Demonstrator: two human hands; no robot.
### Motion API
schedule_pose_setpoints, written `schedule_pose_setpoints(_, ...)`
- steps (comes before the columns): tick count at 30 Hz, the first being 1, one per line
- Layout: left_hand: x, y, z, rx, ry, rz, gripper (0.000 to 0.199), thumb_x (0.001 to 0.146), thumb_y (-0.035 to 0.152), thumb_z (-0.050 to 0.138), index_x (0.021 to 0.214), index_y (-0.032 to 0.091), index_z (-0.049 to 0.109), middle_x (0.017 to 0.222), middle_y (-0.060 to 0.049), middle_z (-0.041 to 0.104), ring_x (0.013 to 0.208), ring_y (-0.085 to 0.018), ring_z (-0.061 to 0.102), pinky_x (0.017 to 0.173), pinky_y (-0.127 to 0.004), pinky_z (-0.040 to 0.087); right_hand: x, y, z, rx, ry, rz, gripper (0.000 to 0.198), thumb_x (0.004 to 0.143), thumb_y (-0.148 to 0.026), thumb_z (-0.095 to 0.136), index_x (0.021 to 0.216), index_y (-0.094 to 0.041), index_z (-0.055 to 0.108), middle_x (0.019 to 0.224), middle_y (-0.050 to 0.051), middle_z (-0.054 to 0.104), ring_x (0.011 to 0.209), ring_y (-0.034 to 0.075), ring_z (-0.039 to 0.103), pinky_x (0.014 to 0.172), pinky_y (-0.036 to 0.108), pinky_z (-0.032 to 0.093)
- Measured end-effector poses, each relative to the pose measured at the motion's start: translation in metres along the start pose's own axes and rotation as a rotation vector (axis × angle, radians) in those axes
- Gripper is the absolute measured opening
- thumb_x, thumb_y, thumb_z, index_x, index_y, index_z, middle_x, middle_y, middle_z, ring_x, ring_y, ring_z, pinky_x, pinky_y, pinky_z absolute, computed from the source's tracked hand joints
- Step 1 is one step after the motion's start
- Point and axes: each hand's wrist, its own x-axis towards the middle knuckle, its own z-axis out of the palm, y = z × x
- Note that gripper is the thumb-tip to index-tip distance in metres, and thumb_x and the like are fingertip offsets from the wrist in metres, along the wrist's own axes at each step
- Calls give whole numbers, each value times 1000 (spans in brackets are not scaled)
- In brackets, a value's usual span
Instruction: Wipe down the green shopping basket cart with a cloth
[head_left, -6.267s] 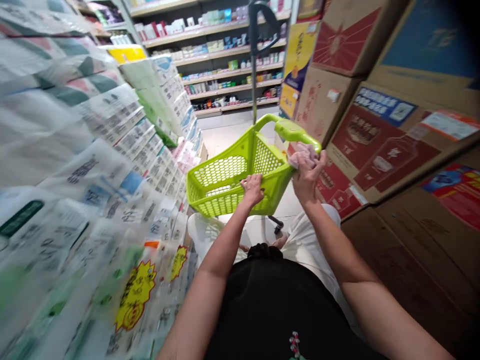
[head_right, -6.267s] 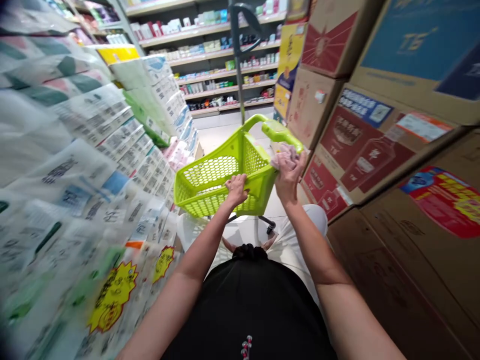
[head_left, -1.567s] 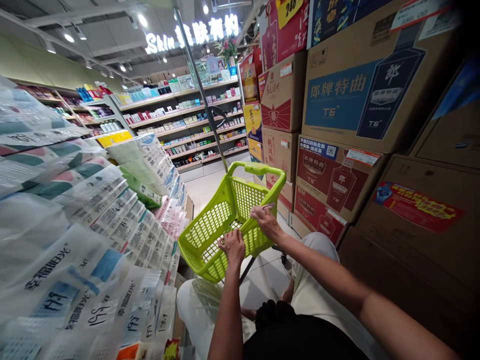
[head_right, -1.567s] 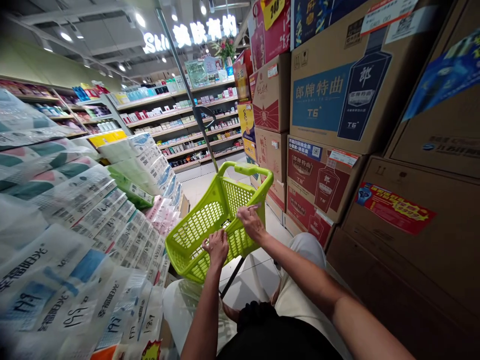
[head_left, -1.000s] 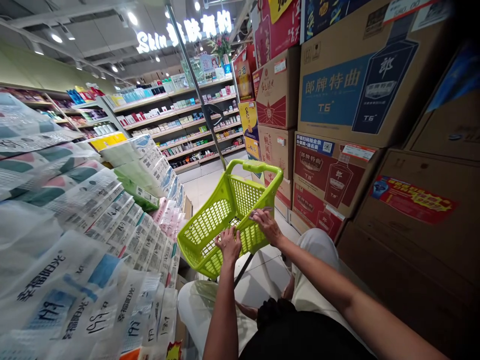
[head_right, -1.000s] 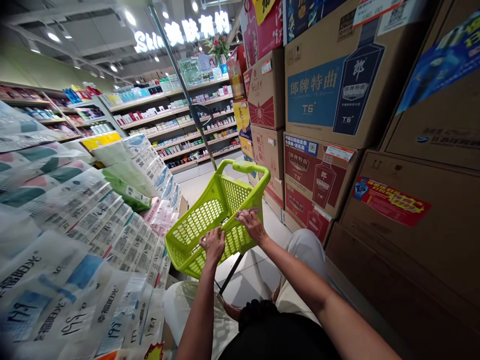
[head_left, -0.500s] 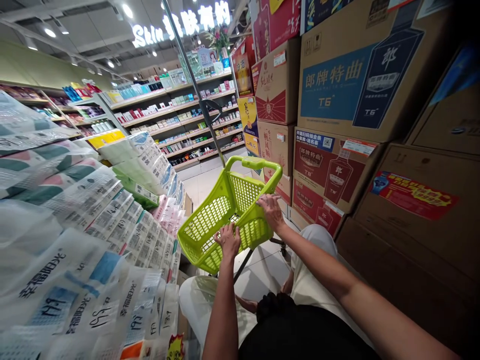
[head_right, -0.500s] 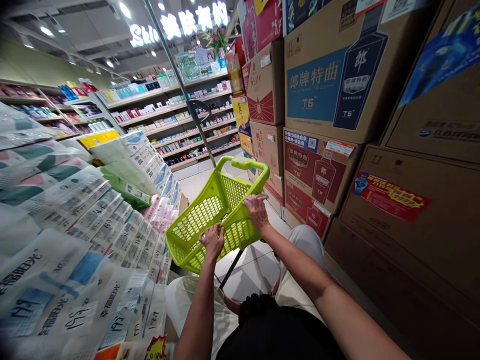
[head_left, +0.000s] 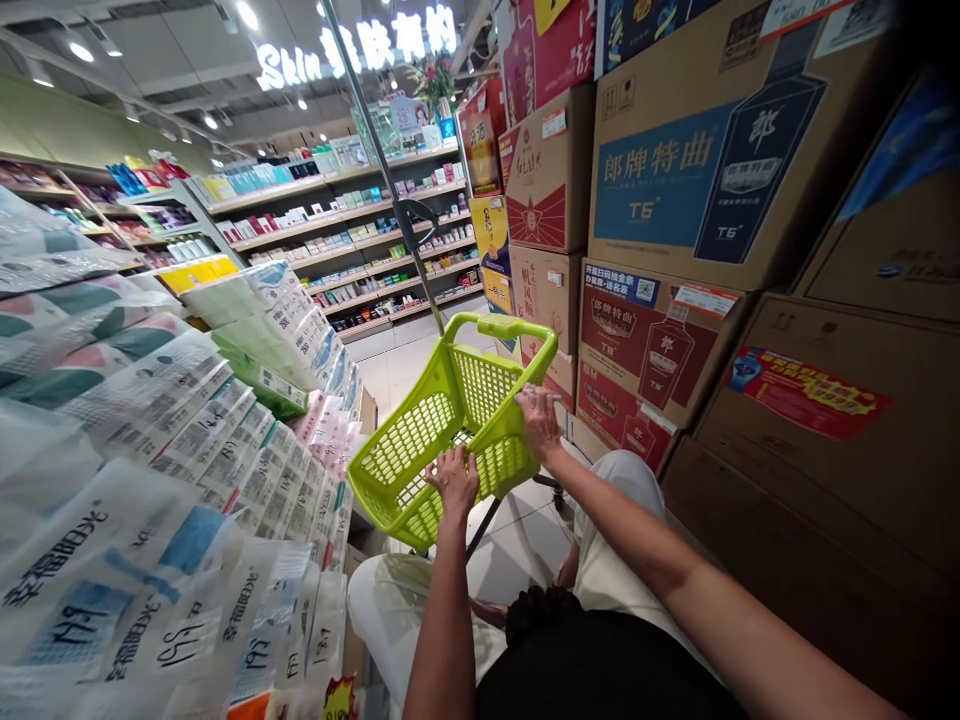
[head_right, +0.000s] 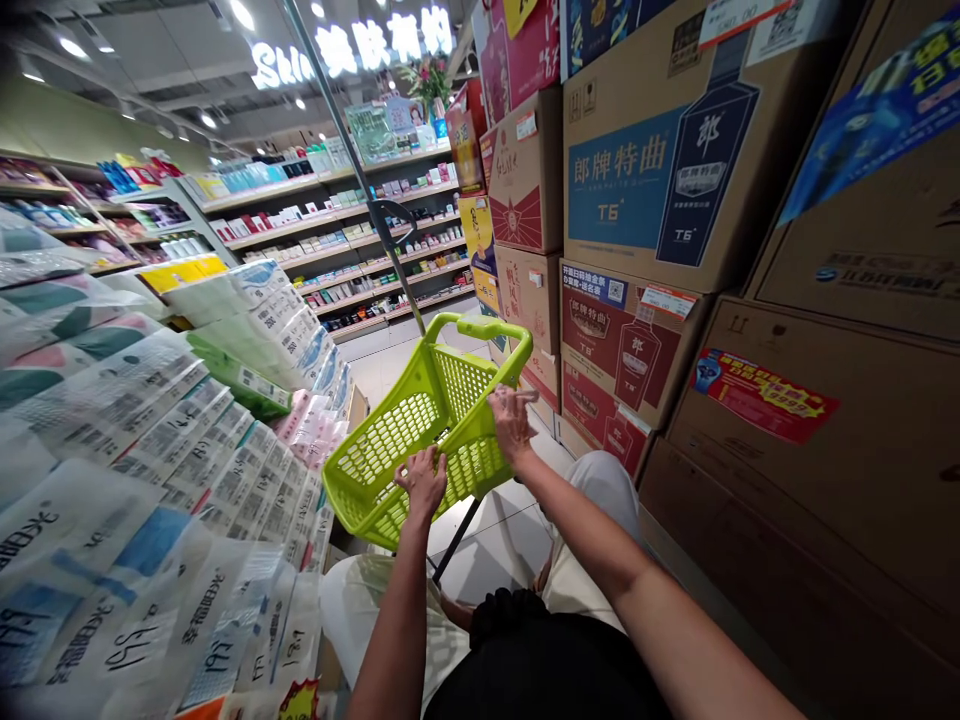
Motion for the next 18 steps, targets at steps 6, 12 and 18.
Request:
schedule_pose_setpoints(6,1,-2,2,17,-10,4,29,97,32,45,118,29,64,116,-5,70,118,-24,54,112,-52,22,-27,-17,10,111,-58,-240,56,90,0,41,138,-24,60,129,14,58,115,28,51,99,44,48)
schedule_pose_setpoints(12,1,0,3,24,-1,3,28,96,33,46,118,30,64,117,-5,70,119,-25,54,111,-51,23,-2,1,-2,105,53,-3,56,89,0,35,136,-17,60,124,18,54,114,30,51,94,45,50)
schedule_pose_setpoints(18,-2,4,3,24,-8,1,33,95,33,46,123,29,62,120,-7,68,120,-26,51,112,-53,21,10,9,-15,248,127,2,51,91,-7,40,138,-22,57,122,16,50,116,29,49,98,46,49)
